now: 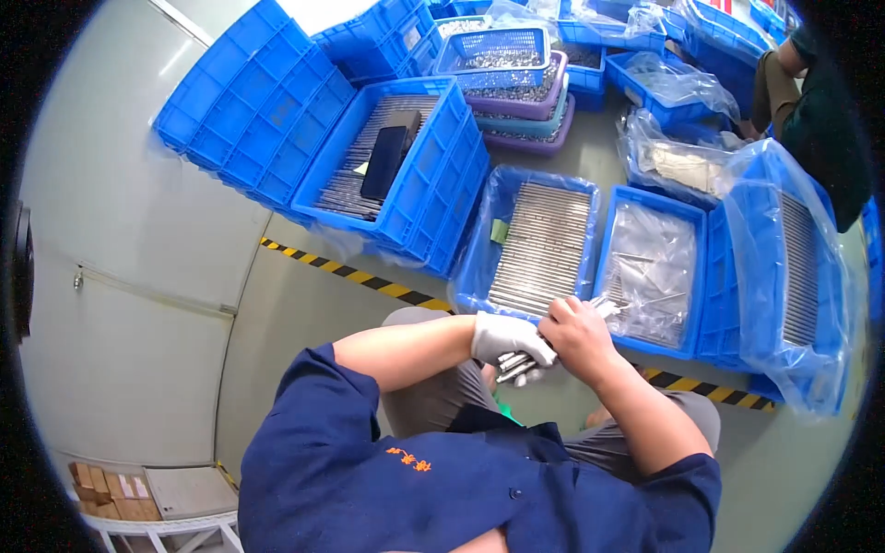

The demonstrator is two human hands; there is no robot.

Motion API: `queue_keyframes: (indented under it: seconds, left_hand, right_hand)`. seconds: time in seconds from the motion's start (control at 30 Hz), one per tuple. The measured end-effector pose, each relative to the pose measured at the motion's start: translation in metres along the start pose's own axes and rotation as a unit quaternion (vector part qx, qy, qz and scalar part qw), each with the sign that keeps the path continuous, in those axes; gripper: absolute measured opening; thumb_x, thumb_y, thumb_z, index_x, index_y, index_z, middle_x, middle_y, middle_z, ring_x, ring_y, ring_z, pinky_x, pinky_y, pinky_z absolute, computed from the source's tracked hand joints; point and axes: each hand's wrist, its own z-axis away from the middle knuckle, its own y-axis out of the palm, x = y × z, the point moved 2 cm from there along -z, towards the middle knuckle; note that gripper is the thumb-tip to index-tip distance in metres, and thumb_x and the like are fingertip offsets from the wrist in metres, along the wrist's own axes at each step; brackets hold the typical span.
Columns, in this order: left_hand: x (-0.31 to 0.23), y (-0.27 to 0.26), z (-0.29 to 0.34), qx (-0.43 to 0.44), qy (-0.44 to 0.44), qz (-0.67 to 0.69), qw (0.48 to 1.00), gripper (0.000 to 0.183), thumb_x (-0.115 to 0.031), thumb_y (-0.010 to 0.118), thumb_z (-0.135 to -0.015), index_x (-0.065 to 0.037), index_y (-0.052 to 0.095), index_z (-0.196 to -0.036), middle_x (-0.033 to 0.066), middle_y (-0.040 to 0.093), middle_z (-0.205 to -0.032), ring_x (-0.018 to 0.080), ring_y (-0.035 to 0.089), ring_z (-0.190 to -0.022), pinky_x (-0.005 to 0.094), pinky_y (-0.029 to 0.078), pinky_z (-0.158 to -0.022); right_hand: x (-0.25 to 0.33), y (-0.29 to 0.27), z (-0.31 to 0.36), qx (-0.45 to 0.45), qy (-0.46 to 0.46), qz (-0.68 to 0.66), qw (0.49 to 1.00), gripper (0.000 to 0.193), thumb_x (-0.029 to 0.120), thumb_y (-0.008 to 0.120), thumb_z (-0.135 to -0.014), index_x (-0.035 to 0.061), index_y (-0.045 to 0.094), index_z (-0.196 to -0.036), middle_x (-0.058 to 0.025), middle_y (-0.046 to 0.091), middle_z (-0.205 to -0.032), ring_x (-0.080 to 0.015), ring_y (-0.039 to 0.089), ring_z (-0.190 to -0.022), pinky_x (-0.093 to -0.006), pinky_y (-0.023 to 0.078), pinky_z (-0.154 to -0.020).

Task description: Inspecting and sorting metal rods into blue plastic crates in a factory setting.

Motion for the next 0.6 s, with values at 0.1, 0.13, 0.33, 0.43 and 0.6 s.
queue_keyframes:
  seconds: [0.1, 0.13, 0.33, 0.43, 0.6]
  left_hand:
    - [-0.017, 0.013, 0.013, -0.048, 0.036, 0.184, 0.981, 0.04, -0.042, 0.046, -0.085, -0.003, 0.056, -0.085, 0.0056, 0.057, -0.069, 0.0123, 0.056, -0.057, 0.0243, 0.046, -0.049]
    - [-0.022, 0.013, 0.009, -0.055, 0.084, 0.212, 0.972, 0.048, -0.051, 0.041, -0.083, -0.005, 0.055, -0.09, 0.0069, 0.058, -0.077, 0.0148, 0.057, -0.068, 0.0264, 0.047, -0.054]
    - [-0.008, -0.027, -0.025, -0.342, 0.281, 0.459, 0.771, 0.047, -0.049, 0.032, -0.086, -0.009, 0.045, -0.107, 0.0082, 0.054, -0.097, 0.0255, 0.051, -0.094, 0.0421, 0.041, -0.079]
    - [-0.043, 0.02, -0.047, -0.248, 0.268, 0.561, 0.743, 0.044, -0.046, 0.034, -0.087, -0.007, 0.05, -0.096, 0.0124, 0.054, -0.092, 0.0296, 0.056, -0.081, 0.0451, 0.047, -0.074]
    - [-0.021, 0.014, -0.062, -0.108, 0.216, 0.475, 0.846, 0.041, -0.039, 0.03, -0.09, -0.005, 0.051, -0.098, 0.0107, 0.058, -0.089, 0.0198, 0.057, -0.076, 0.0313, 0.05, -0.06]
  right_hand:
    - [-0.009, -0.022, -0.008, -0.039, 0.063, -0.081, 0.994, 0.024, 0.012, 0.067, -0.046, 0.008, 0.052, -0.064, -0.0063, 0.047, -0.074, -0.0273, 0.049, -0.072, -0.0345, 0.043, -0.059]
    - [-0.023, -0.014, -0.001, -0.091, 0.137, -0.175, 0.971, 0.022, 0.008, 0.066, -0.047, 0.0058, 0.052, -0.064, -0.0079, 0.047, -0.071, -0.0291, 0.05, -0.07, -0.0358, 0.042, -0.057]
    - [-0.045, -0.053, -0.006, -0.306, 0.326, -0.548, 0.707, 0.01, 0.008, 0.061, -0.075, 0.0059, 0.052, -0.076, 0.0031, 0.048, -0.069, -0.005, 0.044, -0.063, -0.0197, 0.036, -0.057]
    - [-0.039, -0.044, -0.004, -0.321, 0.331, -0.582, 0.67, 0.009, 0.008, 0.06, -0.076, 0.005, 0.052, -0.077, 0.0023, 0.048, -0.071, -0.0061, 0.044, -0.066, -0.0205, 0.035, -0.063]
    - [-0.046, -0.037, 0.002, -0.264, 0.378, -0.626, 0.629, 0.011, 0.014, 0.06, -0.076, 0.0078, 0.052, -0.08, 0.0017, 0.049, -0.072, -0.006, 0.045, -0.066, -0.0212, 0.036, -0.06]
